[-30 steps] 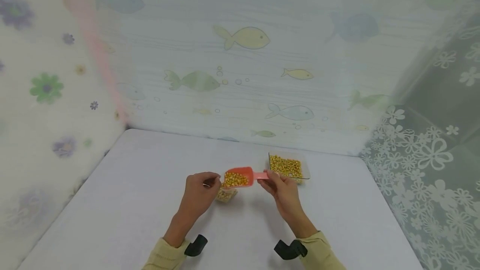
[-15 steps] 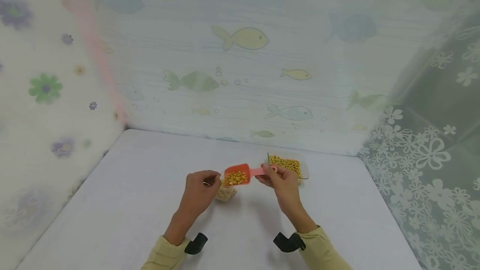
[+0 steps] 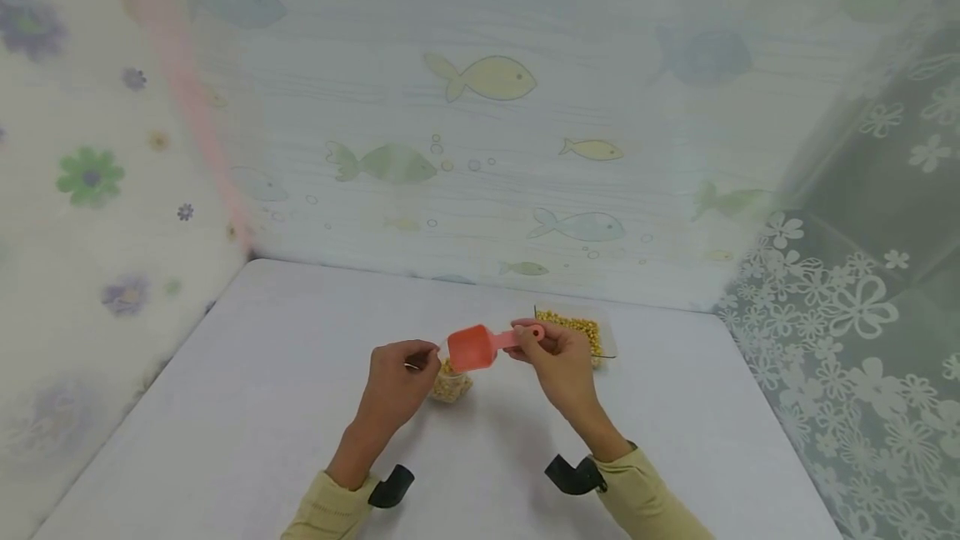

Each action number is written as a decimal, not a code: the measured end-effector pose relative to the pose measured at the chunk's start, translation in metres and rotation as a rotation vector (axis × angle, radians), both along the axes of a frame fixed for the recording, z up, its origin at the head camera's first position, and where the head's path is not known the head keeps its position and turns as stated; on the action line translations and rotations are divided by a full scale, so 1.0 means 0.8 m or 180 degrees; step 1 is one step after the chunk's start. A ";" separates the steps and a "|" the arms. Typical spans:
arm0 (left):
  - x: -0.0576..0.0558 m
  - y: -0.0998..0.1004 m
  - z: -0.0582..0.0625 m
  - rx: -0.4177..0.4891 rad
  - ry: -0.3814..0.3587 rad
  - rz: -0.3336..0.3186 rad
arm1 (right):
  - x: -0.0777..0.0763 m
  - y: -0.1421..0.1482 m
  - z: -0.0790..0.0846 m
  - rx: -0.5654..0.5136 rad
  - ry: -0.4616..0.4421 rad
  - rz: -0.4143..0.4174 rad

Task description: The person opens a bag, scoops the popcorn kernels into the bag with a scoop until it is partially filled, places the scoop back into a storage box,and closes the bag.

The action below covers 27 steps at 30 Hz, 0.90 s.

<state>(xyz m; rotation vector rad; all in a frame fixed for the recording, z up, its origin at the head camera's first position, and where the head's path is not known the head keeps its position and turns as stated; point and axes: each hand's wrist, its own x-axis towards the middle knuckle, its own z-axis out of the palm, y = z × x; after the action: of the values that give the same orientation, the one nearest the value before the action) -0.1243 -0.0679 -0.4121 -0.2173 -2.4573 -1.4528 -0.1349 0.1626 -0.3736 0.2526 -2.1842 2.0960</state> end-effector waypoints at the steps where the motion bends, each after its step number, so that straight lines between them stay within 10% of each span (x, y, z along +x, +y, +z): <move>1: 0.000 0.000 0.000 -0.0012 0.0015 0.0004 | 0.001 0.000 0.001 0.0020 0.0054 0.0022; 13: -0.001 -0.001 -0.008 0.0008 0.0056 0.0065 | 0.006 0.009 0.003 -0.0013 0.0083 0.0068; 27: -0.003 -0.003 -0.013 0.0119 0.0043 0.0045 | -0.015 0.078 -0.004 -0.0623 -0.0076 -0.0825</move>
<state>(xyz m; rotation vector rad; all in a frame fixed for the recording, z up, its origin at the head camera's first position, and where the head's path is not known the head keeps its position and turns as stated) -0.1264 -0.0703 -0.4229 -0.2012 -2.4138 -1.4852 -0.1466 0.2246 -0.3767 -0.0692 -1.8862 2.1507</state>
